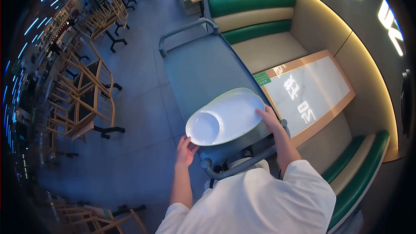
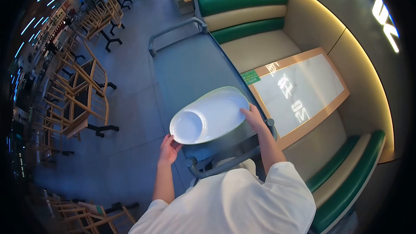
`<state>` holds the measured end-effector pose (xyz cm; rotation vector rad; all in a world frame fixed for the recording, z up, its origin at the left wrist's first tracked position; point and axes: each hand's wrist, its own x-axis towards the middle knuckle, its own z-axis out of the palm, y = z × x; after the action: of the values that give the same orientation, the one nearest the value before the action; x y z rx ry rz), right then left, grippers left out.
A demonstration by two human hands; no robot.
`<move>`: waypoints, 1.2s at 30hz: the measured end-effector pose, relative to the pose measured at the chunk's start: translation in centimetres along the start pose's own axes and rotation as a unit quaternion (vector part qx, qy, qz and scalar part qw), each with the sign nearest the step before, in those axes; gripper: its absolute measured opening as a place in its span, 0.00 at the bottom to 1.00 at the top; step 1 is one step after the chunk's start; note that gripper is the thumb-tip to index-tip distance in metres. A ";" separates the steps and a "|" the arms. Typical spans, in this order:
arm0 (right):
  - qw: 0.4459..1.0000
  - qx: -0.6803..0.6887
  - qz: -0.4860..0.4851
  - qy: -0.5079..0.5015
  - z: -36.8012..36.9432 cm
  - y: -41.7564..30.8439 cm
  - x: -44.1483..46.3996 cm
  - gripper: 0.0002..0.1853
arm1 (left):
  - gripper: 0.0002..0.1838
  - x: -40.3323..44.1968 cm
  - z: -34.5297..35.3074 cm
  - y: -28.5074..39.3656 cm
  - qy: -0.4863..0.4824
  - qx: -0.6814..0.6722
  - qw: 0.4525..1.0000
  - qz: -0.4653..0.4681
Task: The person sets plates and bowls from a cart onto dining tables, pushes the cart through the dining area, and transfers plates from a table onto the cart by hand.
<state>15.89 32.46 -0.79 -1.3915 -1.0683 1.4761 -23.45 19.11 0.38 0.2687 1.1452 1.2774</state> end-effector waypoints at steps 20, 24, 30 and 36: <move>0.915 -0.375 -0.129 0.067 -0.9 1.7 10.5 0.21 | 0.25 3.4 6.3 -5.8 0.226 0.567 0.766 0.200; 0.891 -0.426 -0.132 0.087 -0.1 2.3 10.6 0.22 | 0.27 3.7 6.0 -5.6 0.269 0.567 0.753 0.199; 0.865 -0.394 -0.270 0.154 -3.0 6.4 12.7 0.26 | 0.33 2.0 4.2 -4.8 0.252 0.582 0.753 0.175; 0.931 -0.357 -0.074 0.009 -7.6 -1.6 -2.8 0.25 | 0.23 -6.9 1.9 -5.1 0.071 0.472 0.812 0.336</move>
<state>23.64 30.60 1.36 -1.7466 -1.7631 0.9884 -17.99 12.35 1.18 1.4476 1.8566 1.2116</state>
